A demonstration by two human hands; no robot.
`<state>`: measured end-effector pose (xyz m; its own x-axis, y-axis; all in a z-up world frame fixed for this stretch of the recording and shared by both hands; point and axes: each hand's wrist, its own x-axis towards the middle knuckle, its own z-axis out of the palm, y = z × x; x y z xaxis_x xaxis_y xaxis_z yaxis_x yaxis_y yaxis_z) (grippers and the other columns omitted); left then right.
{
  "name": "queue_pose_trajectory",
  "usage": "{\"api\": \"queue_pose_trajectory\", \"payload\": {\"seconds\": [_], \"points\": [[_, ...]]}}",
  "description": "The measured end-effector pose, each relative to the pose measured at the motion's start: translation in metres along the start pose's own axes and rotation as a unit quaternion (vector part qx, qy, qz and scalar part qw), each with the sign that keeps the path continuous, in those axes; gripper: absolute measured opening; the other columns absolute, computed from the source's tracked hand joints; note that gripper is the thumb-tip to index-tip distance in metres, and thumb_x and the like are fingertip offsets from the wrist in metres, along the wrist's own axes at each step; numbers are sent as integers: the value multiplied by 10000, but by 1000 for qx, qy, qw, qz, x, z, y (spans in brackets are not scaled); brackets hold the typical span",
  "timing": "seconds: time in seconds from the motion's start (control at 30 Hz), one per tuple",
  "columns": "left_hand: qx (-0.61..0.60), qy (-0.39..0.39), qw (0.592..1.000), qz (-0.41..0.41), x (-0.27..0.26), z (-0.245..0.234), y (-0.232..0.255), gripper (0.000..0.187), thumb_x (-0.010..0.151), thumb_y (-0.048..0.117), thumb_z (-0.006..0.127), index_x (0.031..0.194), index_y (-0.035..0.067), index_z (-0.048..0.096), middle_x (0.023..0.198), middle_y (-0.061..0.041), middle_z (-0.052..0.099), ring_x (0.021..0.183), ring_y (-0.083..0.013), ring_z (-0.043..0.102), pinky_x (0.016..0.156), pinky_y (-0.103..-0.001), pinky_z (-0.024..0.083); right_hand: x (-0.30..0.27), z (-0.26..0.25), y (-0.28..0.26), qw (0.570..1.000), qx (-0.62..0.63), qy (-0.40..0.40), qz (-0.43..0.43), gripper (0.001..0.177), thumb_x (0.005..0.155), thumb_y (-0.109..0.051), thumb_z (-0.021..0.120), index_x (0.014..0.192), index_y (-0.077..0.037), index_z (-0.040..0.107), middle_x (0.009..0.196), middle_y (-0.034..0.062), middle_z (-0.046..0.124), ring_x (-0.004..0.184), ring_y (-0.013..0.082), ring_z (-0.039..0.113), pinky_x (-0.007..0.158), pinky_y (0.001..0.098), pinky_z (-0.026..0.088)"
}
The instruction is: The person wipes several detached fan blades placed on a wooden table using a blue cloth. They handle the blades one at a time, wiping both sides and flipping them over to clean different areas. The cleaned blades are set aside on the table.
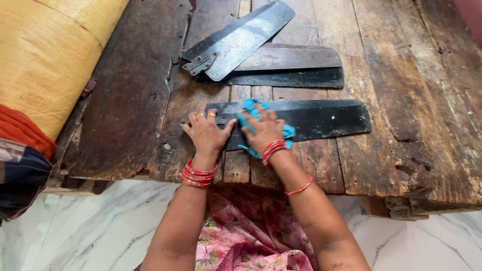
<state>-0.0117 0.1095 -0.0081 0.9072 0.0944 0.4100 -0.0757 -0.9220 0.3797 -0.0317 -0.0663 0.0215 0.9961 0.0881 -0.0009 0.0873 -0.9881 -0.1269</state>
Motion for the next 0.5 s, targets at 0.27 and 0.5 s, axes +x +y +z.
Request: {"api": "queue_pose_trajectory", "payload": {"seconds": [0.27, 0.5], "points": [[-3, 5, 1000, -18, 3, -14, 11, 585, 789, 591, 723, 1135, 119, 734, 1349, -137, 573, 1247, -356, 450, 983, -678, 320, 24, 7, 95, 982, 9, 66, 176, 573, 968, -490, 546, 1527, -423, 441, 1678, 32, 309, 1481, 378, 268, 1148, 672, 284], [-77, 46, 995, -32, 4, -7, 6, 473, 942, 538, 608, 1104, 113, 737, 1253, -126, 594, 1216, -322, 498, 986, -598, 353, 26, 34, -16, 999, 17, 42, 14, 540, 968, -493, 541, 1494, -384, 482, 1626, 62, 325, 1451, 395, 275, 1115, 689, 247]]}}
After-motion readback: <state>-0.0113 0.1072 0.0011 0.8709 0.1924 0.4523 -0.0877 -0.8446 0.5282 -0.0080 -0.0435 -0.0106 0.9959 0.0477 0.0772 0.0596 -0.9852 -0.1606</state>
